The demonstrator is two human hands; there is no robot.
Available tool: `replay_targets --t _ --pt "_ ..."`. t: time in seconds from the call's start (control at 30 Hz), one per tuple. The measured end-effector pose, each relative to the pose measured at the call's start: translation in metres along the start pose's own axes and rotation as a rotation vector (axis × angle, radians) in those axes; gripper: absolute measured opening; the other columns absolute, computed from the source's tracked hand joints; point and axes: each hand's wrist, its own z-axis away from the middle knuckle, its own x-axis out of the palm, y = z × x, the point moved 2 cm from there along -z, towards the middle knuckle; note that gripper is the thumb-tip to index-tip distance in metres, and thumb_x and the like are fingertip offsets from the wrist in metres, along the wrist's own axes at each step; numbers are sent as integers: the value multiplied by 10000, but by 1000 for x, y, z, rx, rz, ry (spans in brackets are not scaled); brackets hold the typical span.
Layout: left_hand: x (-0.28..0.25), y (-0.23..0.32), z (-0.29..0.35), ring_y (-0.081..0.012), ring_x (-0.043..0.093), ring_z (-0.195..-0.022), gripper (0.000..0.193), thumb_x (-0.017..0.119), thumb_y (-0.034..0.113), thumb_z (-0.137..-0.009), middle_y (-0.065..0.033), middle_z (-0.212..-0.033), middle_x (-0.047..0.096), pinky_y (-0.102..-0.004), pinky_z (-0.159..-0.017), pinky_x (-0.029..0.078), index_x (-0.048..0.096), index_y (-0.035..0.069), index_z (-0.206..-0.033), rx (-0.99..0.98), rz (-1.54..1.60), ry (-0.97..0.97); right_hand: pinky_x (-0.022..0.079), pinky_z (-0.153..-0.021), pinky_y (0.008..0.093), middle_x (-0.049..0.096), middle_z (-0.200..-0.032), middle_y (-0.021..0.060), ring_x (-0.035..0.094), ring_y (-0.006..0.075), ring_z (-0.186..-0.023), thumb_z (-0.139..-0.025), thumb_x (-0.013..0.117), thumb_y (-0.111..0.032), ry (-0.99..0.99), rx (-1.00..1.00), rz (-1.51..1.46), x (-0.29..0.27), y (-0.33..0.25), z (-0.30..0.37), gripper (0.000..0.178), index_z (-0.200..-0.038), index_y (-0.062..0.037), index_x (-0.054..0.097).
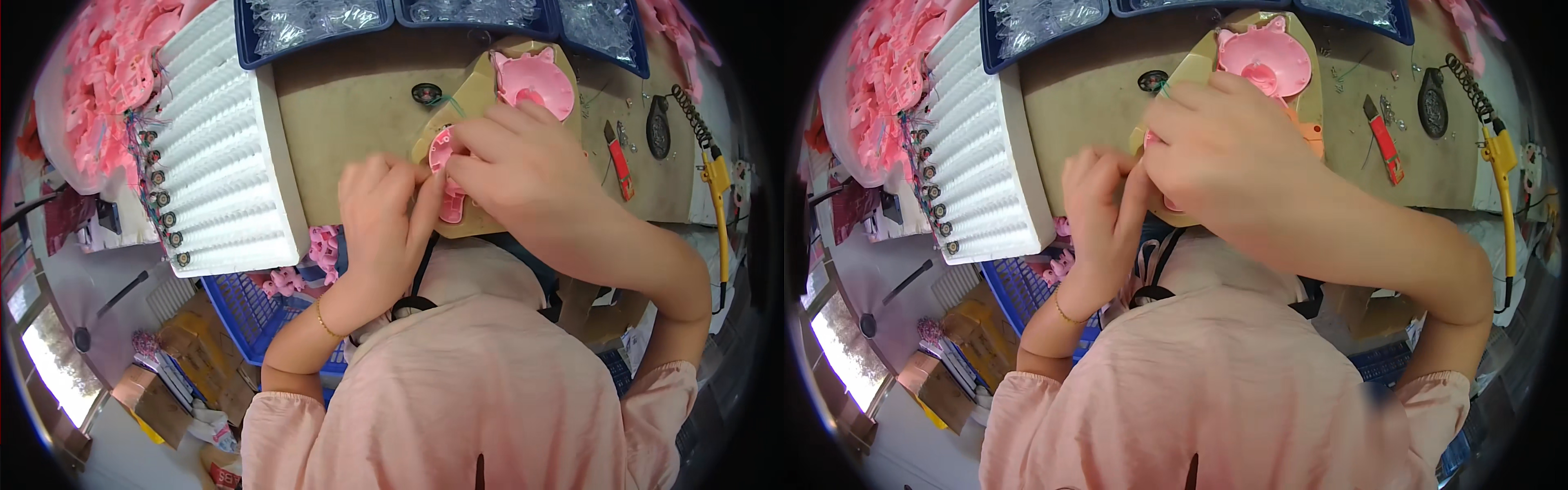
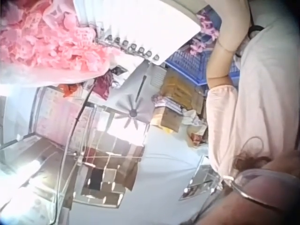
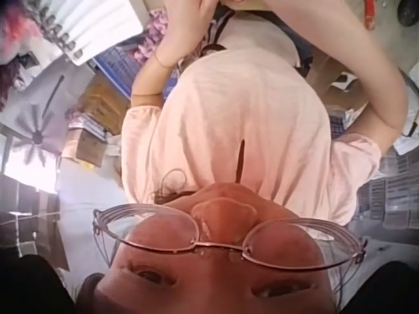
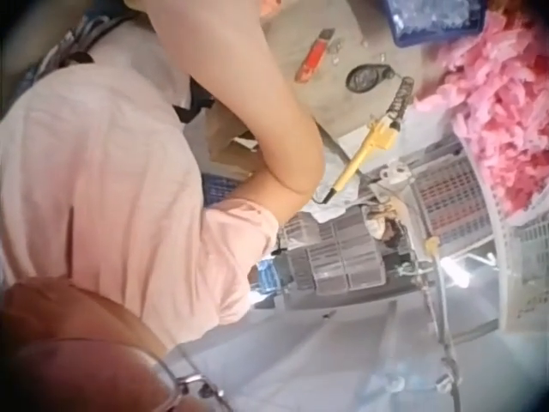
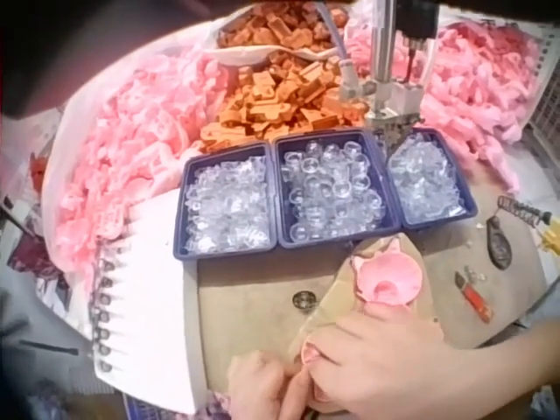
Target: Assembling pink toy unicorns by soldering internal electronic components and fastening the plastic shell parts.
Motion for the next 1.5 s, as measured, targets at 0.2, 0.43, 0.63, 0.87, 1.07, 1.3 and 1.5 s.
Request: replay_targets --t 0.2,0.43,0.63,0.87,1.07,1.3,1.5 --pt "8 -15 0 -212 470 -740 205 702 143 -737 -27 -802 512 -329 -700 348 656 71 -923 60 -10 202 394 -712 360 507 -857 83 502 252 -817 -644 604 -96 -164 36 111 3 8 -9 113 -718 -15 575" --pt "1 -10 18 -151 464 -731 451 617 150 -706 3 -771 475 -255 -600 354 625 32 -1142 475 -483 -11 390 -710 361 500 -814 84 498 255 -798 -639 606 -87 -181 22 42 0 9 -12 110 -715 -12 586" --pt "-11 0 6 -151 465 -747 515 539 145 -685 -24 -748 456 -253 -597 388 576 -61 -1155 657 -610 -291 393 -696 379 498 -801 78 502 254 -788 -641 599 -74 -138 -20 26 0 9 -14 107 -720 -3 591" --pt "3 -27 22 -197 495 -708 513 633 114 -743 -49 -764 502 -298 -622 416 533 -15 -1230 437 -190 -91 401 -860 375 578 -970 96 538 277 -990 -727 667 -194 -177 6 -29 2 30 -32 284 -953 -27 628" --pt "8 -21 20 -194 500 -676 488 676 92 -728 -44 -761 514 -307 -618 420 562 3 -1194 341 -110 31 396 -873 395 590 -956 83 547 263 -990 -727 685 -268 -714 123 48 4 30 -60 329 -967 -47 635" --pt "-2 -14 12 -182 506 -652 410 676 74 -720 -40 -735 514 -296 -586 422 606 -19 -1113 395 -223 -65 400 -850 400 589 -942 78 556 245 -947 -688 714 -251 -760 177 187 6 17 -62 293 -915 -80 645" --pt "-24 -4 -6 -219 529 -694 321 667 76 -746 -54 -733 536 -325 -624 426 630 21 -1060 293 -111 -49 399 -858 373 577 -953 94 564 265 -913 -707 701 -192 16 156 -177 -29 39 -3 271 -917 -42 618"
